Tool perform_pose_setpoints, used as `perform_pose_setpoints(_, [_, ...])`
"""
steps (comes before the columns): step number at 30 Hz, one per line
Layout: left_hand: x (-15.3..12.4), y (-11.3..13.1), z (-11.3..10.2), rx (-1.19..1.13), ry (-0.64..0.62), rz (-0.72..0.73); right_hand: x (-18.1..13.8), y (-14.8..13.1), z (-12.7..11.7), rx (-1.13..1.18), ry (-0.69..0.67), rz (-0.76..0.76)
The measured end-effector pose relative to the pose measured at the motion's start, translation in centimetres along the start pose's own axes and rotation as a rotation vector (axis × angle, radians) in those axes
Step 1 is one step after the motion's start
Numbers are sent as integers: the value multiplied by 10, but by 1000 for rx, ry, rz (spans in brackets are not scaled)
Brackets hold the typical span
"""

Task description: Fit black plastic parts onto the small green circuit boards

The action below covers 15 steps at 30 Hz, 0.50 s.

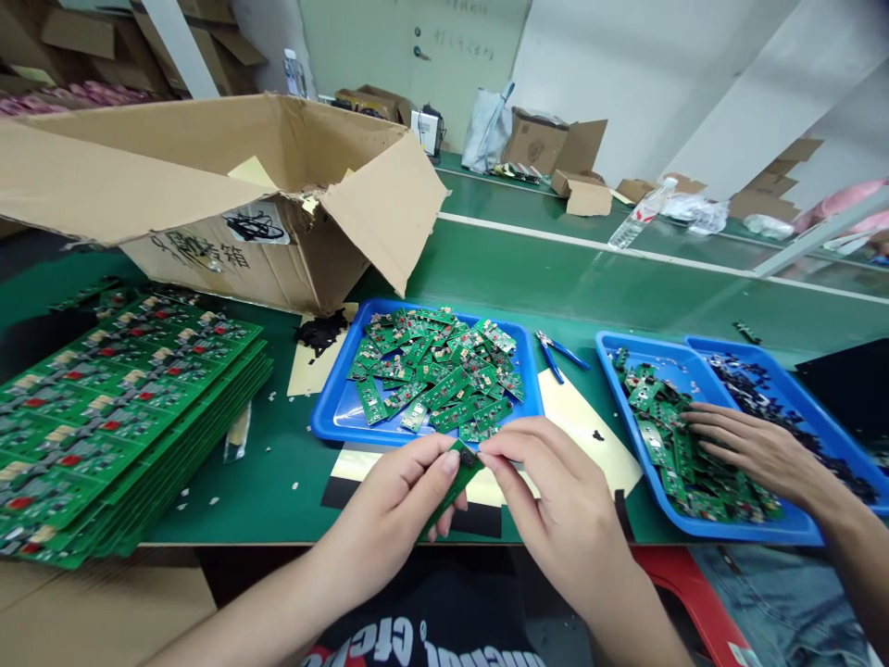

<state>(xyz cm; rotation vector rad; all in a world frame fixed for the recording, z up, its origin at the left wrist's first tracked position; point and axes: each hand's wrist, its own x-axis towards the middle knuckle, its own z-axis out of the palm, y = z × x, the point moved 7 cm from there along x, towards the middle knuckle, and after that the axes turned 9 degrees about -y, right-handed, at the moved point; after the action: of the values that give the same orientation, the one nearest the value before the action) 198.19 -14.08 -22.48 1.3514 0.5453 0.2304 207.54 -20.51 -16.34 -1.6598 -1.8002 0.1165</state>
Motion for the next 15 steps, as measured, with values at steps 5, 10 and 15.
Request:
perform_pose_setpoints(5, [2,4,-1,142,-106,-9,1,-6,1,-115,18,-73])
perform_pose_setpoints(10, [3,8,-2,327,-151,17,3,-8,9,-124,-54,-168])
perform_pose_setpoints(15, [1,15,-2,600,-33,247,0,-8,-3,80,21,-181])
